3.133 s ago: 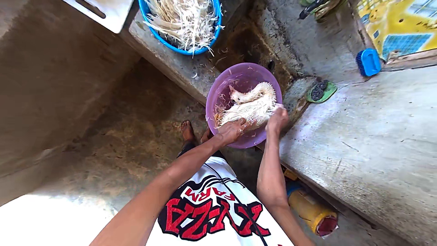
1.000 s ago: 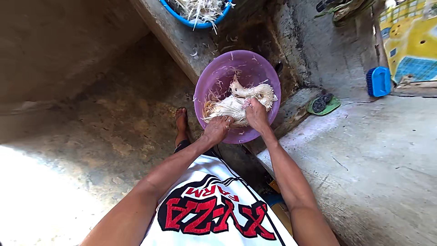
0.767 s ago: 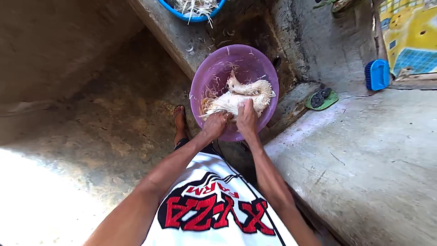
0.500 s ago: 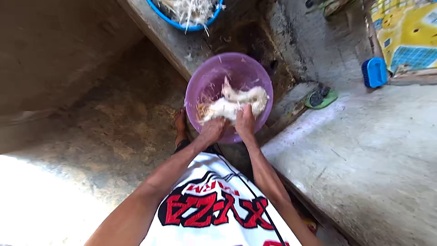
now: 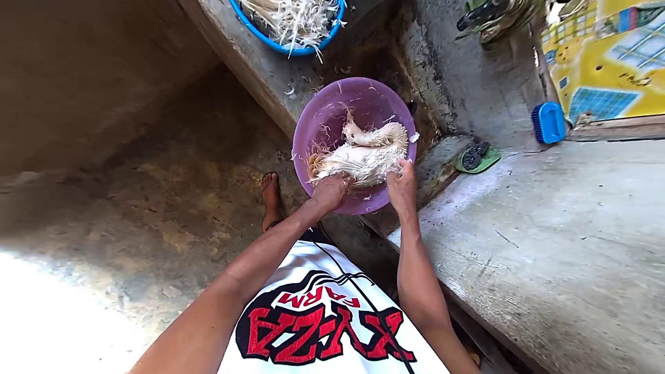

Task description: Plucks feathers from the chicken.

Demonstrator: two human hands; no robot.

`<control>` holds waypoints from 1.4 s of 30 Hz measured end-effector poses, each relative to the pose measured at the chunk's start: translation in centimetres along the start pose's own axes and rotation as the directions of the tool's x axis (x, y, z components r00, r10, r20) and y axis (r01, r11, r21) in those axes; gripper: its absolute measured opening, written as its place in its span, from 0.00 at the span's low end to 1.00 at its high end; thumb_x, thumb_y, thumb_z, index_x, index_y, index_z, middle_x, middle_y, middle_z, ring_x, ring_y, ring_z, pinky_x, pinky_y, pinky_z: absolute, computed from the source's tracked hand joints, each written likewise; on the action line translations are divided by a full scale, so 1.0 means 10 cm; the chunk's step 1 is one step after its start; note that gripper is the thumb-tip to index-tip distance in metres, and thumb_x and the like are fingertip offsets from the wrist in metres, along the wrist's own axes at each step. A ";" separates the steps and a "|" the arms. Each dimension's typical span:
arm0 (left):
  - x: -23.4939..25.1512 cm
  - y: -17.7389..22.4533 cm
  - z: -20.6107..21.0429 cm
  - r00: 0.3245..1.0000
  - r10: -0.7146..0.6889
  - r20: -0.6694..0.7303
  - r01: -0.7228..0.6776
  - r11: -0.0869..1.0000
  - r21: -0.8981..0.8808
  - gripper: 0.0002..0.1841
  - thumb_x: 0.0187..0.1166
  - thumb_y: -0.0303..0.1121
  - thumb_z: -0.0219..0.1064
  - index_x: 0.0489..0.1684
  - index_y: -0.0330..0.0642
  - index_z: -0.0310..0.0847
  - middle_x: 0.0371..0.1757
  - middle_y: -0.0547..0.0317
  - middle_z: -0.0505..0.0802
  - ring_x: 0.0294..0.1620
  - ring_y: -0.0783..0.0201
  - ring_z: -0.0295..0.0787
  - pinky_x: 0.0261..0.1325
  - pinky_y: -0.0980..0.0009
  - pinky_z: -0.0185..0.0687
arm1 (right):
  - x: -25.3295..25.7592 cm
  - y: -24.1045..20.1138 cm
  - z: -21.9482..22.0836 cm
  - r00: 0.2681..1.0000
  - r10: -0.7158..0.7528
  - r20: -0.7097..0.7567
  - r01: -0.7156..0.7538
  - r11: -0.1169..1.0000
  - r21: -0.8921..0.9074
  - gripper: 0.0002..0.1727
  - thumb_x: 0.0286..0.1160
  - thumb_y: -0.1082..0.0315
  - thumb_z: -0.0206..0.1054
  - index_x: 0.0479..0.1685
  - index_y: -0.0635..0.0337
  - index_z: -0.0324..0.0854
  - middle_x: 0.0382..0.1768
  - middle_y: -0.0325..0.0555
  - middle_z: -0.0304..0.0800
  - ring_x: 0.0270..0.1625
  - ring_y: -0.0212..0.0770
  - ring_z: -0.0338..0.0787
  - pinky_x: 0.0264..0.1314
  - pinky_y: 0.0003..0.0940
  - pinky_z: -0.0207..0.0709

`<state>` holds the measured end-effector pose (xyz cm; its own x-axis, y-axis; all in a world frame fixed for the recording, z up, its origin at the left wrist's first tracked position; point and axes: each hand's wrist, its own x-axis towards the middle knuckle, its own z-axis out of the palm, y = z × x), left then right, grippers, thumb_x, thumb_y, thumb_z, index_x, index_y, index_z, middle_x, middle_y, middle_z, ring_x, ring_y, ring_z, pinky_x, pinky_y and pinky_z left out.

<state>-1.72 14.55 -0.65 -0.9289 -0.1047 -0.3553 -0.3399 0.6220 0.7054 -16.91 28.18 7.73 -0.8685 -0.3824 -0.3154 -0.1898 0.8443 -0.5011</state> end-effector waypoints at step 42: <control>-0.24 -0.09 -0.55 0.837 0.016 -0.547 -0.005 1.000 0.021 0.11 0.79 0.31 0.65 0.52 0.46 0.91 0.66 0.41 0.88 0.79 0.37 0.74 0.89 0.34 0.48 | 0.73 -0.59 0.24 0.737 -0.151 0.659 0.171 0.985 0.034 0.15 0.82 0.61 0.68 0.53 0.66 0.83 0.43 0.54 0.91 0.46 0.46 0.92 0.55 0.51 0.87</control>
<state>-0.02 9.98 2.92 -0.8634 -0.5021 0.0488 -0.3322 0.6387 0.6940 -21.05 19.51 6.46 -0.3100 -0.6564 -0.6877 -0.3196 0.7532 -0.5749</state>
